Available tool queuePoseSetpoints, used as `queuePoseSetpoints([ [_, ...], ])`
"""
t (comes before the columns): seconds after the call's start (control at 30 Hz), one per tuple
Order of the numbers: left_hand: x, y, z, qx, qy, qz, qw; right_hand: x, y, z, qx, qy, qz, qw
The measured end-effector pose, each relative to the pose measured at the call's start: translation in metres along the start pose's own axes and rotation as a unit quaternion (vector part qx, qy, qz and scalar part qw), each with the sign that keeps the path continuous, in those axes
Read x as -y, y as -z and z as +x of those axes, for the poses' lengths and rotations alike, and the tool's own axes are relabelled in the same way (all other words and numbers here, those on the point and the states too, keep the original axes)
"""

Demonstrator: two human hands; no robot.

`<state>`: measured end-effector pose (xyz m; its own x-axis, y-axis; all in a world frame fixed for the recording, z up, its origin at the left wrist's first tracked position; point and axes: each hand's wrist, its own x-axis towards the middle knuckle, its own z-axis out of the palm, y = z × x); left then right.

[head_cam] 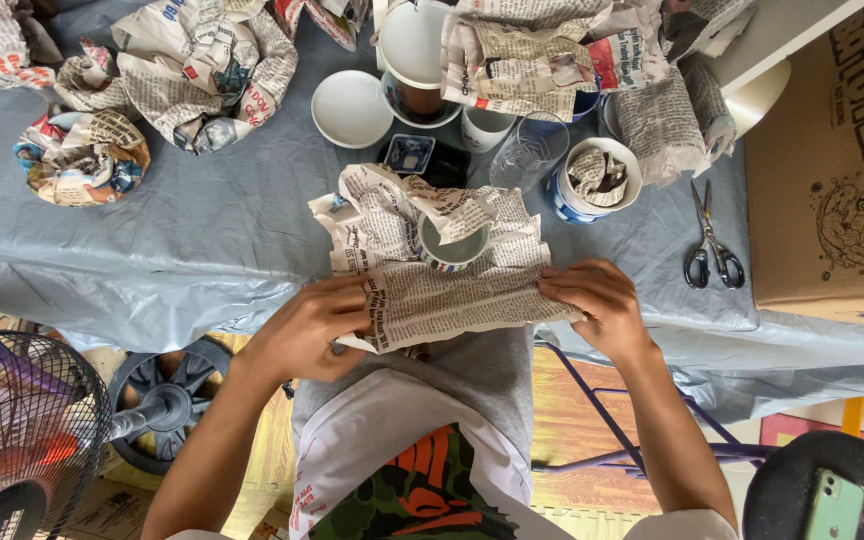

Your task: The person sits at a table covered with newspaper and wraps ceramic cups and bowls in sheets of newspaper, folding the paper around each piece and setting the wrapped pieces aside. They unwrap one cup to check it, then rewrap it and continue wrapping other pieces.

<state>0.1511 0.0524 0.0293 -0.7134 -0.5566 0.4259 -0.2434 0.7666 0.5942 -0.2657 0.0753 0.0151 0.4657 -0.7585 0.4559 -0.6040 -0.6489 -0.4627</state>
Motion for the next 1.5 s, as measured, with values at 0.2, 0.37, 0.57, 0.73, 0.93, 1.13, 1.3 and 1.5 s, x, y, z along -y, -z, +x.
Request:
queuePoseSetpoints([
  [0.2, -0.010, -0.002, 0.009, 0.004, -0.001, 0.009, 1.000, 0.025, 0.046, 0.030, 0.028, -0.031, 0.129, 0.991],
  [0.37, -0.016, -0.013, 0.020, 0.030, 0.033, 0.032, 0.998, 0.062, 0.030, 0.074, 0.116, -0.004, 0.120, 0.986],
  [0.57, -0.008, -0.021, 0.018, 0.027, 0.061, 0.023, 0.997, 0.086, -0.016, 0.116, 0.115, 0.019, -0.066, 0.991],
  [0.73, -0.007, -0.029, 0.012, 0.052, 0.079, 0.056, 0.994, 0.089, -0.012, 0.125, 0.170, -0.036, -0.064, 0.983],
  [0.93, -0.026, -0.042, 0.004, 0.046, 0.074, 0.033, 0.996, 0.099, 0.004, 0.134, 0.085, 0.030, 0.101, 0.991],
  [1.13, -0.038, -0.046, 0.001, 0.043, 0.064, 0.017, 0.997, 0.089, -0.030, 0.188, 0.056, 0.003, 0.084, 0.995],
  [1.3, -0.040, -0.045, -0.001, 0.046, 0.082, 0.004, 0.996, 0.072, -0.068, 0.238, 0.055, -0.072, -0.009, 0.996],
  [1.5, -0.043, -0.049, -0.002, 0.016, 0.071, -0.012, 0.997, 0.049, -0.090, 0.263, 0.042, -0.050, -0.045, 0.997],
])
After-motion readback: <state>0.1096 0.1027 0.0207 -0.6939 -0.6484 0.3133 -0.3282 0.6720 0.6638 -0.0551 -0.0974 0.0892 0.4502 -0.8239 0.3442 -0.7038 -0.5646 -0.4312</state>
